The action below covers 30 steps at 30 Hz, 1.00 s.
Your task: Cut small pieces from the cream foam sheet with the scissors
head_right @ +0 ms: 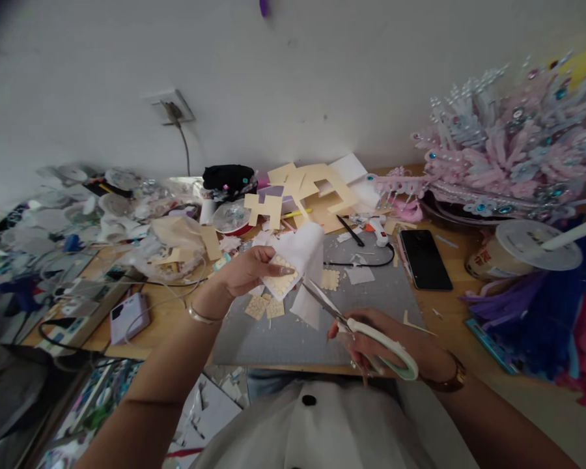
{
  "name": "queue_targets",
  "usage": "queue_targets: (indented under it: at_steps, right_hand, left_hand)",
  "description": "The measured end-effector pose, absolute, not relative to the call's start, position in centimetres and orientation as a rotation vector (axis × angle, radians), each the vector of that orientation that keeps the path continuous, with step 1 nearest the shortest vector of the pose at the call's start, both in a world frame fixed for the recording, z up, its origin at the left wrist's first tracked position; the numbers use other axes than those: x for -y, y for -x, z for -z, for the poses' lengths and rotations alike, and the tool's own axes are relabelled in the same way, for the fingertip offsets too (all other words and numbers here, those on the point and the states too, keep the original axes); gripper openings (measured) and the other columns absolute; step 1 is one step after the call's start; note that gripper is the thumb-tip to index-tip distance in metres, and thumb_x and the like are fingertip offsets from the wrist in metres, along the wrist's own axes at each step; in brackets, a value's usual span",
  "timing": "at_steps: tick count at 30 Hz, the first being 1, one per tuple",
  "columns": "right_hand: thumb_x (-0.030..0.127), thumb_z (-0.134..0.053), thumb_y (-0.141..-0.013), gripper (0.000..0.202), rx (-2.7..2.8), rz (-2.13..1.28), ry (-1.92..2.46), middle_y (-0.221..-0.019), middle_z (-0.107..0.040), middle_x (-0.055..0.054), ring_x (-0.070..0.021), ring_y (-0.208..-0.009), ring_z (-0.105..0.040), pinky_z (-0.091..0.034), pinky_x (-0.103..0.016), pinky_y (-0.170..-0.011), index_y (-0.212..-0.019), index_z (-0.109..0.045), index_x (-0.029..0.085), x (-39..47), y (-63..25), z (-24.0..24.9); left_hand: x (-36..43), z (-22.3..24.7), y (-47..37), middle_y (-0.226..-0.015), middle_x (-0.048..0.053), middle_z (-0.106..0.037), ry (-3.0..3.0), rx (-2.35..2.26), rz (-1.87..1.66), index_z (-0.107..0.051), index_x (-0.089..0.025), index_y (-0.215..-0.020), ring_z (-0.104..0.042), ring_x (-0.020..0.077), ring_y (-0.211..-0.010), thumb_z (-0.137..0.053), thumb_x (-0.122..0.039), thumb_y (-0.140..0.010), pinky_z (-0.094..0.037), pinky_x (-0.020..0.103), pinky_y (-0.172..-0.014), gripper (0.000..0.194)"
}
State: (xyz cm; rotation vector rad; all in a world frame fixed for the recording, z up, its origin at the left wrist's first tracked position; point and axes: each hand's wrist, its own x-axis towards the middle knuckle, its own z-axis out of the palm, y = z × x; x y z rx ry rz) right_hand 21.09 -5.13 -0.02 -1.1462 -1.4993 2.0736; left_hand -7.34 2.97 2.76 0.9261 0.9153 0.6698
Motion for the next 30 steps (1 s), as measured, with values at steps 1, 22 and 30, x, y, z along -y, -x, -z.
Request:
queue_targets:
  at_steps: [1,22,30]
  right_hand:
    - [0.064,-0.063,-0.079,0.049,1.466,-2.120,1.119,-0.068,-0.058,-0.003,-0.0162,-0.053,-0.056,-0.049,-0.029,-0.050,-0.107,-0.068,0.024,5.2,-21.0,0.2]
    - [0.053,-0.074,-0.070,0.043,1.308,-2.131,1.188,-0.063,-0.054,0.003,-0.0127,-0.056,-0.056,-0.049,-0.024,-0.051,-0.096,-0.067,0.020,5.2,-19.6,-0.4]
    - [0.053,-0.075,-0.066,0.042,1.415,-2.028,1.144,-0.058,-0.054,0.004,-0.0095,-0.046,-0.051,-0.041,-0.020,-0.041,-0.088,-0.068,0.018,3.0,-18.4,0.5]
  left_hand:
    - [-2.9,-2.9,7.3,-0.075,0.011,-0.074,-0.926,-0.916,-0.669,-0.075,-0.013,-0.070,-0.067,0.0158,-0.063,-0.089,-0.024,-0.055,-0.054,0.024,-0.059,0.023]
    - [-2.7,-3.2,6.6,-0.074,0.012,-0.074,-0.939,-0.863,-0.577,-0.075,-0.011,-0.081,-0.069,0.0186,-0.063,-0.088,-0.025,-0.058,-0.055,0.026,-0.059,0.029]
    - [-4.8,-2.2,6.2,-0.070,0.012,-0.073,-0.942,-0.853,-0.565,-0.074,-0.011,-0.081,-0.071,0.0230,-0.063,-0.091,-0.025,-0.051,-0.057,0.032,-0.062,0.037]
